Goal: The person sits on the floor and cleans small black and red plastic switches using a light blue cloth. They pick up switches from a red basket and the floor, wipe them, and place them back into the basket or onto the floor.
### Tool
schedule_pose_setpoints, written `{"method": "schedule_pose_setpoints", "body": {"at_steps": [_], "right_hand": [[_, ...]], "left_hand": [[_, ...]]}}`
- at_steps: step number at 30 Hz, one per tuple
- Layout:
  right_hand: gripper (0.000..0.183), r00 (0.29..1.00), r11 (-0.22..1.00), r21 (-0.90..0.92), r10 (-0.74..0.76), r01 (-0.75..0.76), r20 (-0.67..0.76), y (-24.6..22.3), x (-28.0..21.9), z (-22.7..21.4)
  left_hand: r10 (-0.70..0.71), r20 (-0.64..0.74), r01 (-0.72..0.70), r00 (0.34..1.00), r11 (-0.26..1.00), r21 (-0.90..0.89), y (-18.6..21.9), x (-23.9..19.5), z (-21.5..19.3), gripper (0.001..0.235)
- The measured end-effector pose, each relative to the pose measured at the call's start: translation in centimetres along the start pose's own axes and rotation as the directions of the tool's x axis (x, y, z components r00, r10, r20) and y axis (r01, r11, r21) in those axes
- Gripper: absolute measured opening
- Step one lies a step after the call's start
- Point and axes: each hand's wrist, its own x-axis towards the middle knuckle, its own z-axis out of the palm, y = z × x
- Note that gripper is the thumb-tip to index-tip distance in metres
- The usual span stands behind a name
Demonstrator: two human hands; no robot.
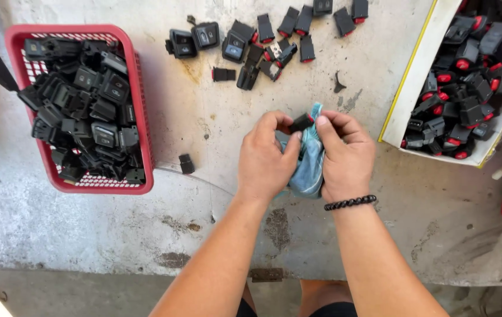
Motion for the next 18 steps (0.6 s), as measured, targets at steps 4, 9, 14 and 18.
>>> {"method": "schedule_pose_setpoints", "body": {"at_steps": [4, 9, 14, 18], "right_hand": [[0.014, 0.996, 0.999, -0.01, 0.031, -0.031, 0.082, -1.7, -1.0, 0.0], [0.016, 0.983, 1.0, -0.002, 0.027, -0.027, 0.182, -1.8, -1.0, -0.4], [0.022, 0.963, 1.0, -0.006, -0.013, 0.015, 0.27, -1.6, -1.4, -0.5], [0.018, 0.955, 1.0, 0.023, 0.009, -0.016, 0.295, -1.4, -1.0, -1.1]], "left_hand": [[-0.056, 0.017, 0.057, 0.998, 0.995, -0.079, 0.7, -0.2, -0.7, 0.022], [-0.207, 0.118, 0.231, 0.971, 0.939, -0.253, 0.7, -0.4, -1.1, 0.026], [-0.331, 0.146, 0.359, 0.932, 0.9, -0.247, -0.6, 0.1, -0.2, 0.016], [-0.389, 0.229, 0.449, 0.892, 0.82, -0.356, -0.3, 0.3, 0.2, 0.013]]}}
